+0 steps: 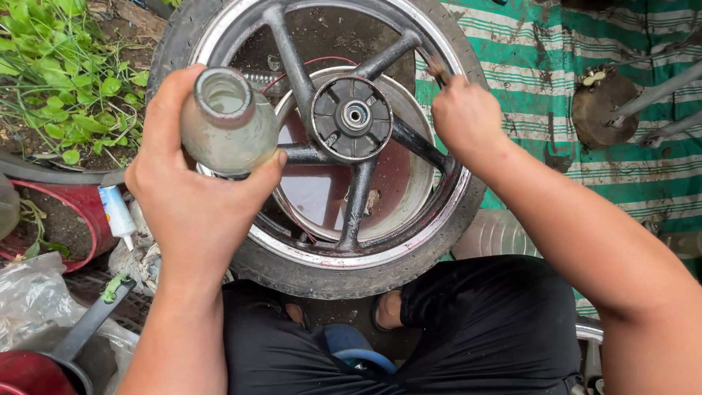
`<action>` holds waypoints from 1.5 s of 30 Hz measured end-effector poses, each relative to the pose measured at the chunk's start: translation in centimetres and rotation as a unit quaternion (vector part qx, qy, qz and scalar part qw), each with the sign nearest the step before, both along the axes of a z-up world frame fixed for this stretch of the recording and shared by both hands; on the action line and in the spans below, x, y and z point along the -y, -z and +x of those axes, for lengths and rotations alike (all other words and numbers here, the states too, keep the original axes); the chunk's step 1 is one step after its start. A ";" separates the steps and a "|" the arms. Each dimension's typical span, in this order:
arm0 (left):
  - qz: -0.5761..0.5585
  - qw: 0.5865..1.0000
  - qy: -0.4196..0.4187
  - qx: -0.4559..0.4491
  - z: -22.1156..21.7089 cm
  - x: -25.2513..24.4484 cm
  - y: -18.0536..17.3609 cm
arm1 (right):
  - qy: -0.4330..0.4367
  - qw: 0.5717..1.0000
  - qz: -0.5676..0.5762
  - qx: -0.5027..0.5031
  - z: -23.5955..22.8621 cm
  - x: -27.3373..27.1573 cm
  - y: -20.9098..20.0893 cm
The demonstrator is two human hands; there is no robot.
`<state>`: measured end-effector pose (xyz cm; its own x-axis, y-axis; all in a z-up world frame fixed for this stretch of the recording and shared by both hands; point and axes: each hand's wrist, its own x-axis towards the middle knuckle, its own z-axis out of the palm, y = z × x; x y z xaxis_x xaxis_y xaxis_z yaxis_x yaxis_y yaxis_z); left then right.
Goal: The person is applying a cleaning solution to a motorcycle rim using a glass bottle and a paintbrush to scrub the surface.
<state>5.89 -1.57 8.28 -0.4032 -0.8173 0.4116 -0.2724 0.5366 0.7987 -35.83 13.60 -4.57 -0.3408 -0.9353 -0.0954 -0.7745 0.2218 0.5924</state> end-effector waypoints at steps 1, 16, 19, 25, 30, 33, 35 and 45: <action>-0.005 1.000 0.002 -0.002 0.0 0.0 0.0 | 0.010 1.000 0.000 -0.001 0.2 -1.2 0.2; -0.035 0.998 0.031 -0.036 -1.0 0.2 1.2 | 0.027 0.999 0.038 0.016 0.0 -0.1 -5.8; -0.040 0.998 0.041 -0.028 -1.3 0.2 1.5 | 0.108 0.988 0.086 0.074 2.9 -2.1 -8.9; -0.064 0.996 0.063 0.011 -2.1 0.5 3.0 | 0.306 0.919 0.014 0.250 5.6 -9.3 -19.6; -0.088 0.992 0.072 0.049 -3.3 0.2 4.4 | 0.231 0.692 -0.363 0.580 4.7 -20.5 -13.0; -0.127 0.982 0.104 0.093 -4.2 -0.1 5.1 | 0.318 0.530 -0.398 0.678 8.0 -22.8 -6.2; -0.158 0.971 0.099 0.148 -5.1 -0.7 5.7 | 0.349 0.397 -0.381 0.759 10.5 -23.5 -2.5; -0.386 0.897 0.114 0.183 -7.5 -3.4 8.9 | 0.254 0.582 -0.346 0.691 12.8 -20.5 -1.6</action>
